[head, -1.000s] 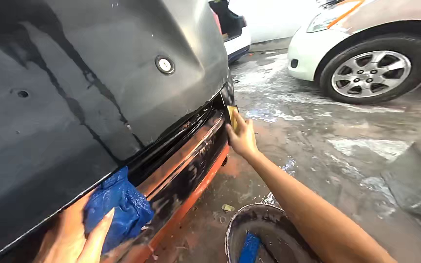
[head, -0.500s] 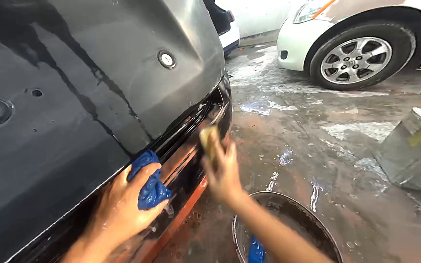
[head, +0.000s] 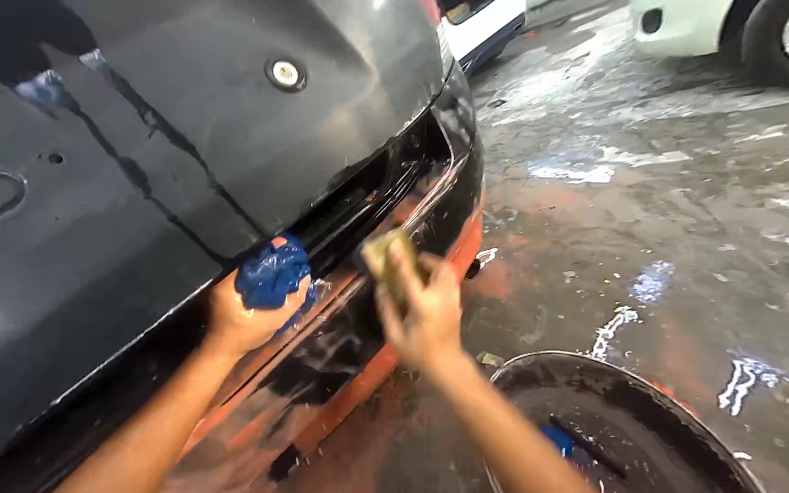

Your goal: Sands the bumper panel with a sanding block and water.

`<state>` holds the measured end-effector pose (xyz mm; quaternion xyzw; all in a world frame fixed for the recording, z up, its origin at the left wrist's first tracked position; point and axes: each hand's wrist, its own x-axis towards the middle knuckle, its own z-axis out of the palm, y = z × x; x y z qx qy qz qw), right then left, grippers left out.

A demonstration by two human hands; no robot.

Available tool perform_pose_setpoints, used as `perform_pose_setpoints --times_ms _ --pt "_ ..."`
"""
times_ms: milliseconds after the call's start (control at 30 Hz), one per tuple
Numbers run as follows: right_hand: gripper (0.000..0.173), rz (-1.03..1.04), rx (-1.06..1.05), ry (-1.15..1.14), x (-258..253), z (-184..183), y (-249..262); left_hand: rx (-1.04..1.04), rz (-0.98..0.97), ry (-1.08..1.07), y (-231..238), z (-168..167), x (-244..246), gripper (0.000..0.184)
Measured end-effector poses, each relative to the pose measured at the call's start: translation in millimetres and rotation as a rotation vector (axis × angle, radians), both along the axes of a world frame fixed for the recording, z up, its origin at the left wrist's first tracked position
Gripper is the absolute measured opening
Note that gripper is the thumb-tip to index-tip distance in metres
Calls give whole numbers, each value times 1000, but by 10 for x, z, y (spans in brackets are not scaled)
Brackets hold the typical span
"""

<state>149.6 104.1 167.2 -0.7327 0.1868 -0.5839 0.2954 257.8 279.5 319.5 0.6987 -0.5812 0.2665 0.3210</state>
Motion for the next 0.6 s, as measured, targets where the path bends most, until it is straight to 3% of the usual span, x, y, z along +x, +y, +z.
perform_pose_setpoints --times_ms 100,233,267,333,433,500,600 --pt "64 -94 152 65 117 290 -342 -18 -59 -6 -60 11 32 48" --pt "67 41 105 -7 -73 -53 682 12 -7 277 -63 101 22 25" --pt "64 53 68 -47 -34 -111 716 31 -7 353 -71 144 13 21" --pt "59 22 36 -126 131 2 333 51 -41 439 -69 185 39 19" --pt "62 -150 160 -154 384 390 -248 72 -107 481 -32 177 108 20" --pt "63 -128 230 -123 287 403 70 55 -118 514 -4 180 71 19" --pt "62 43 160 -148 78 -37 1098 2 -138 551 -11 215 67 20"
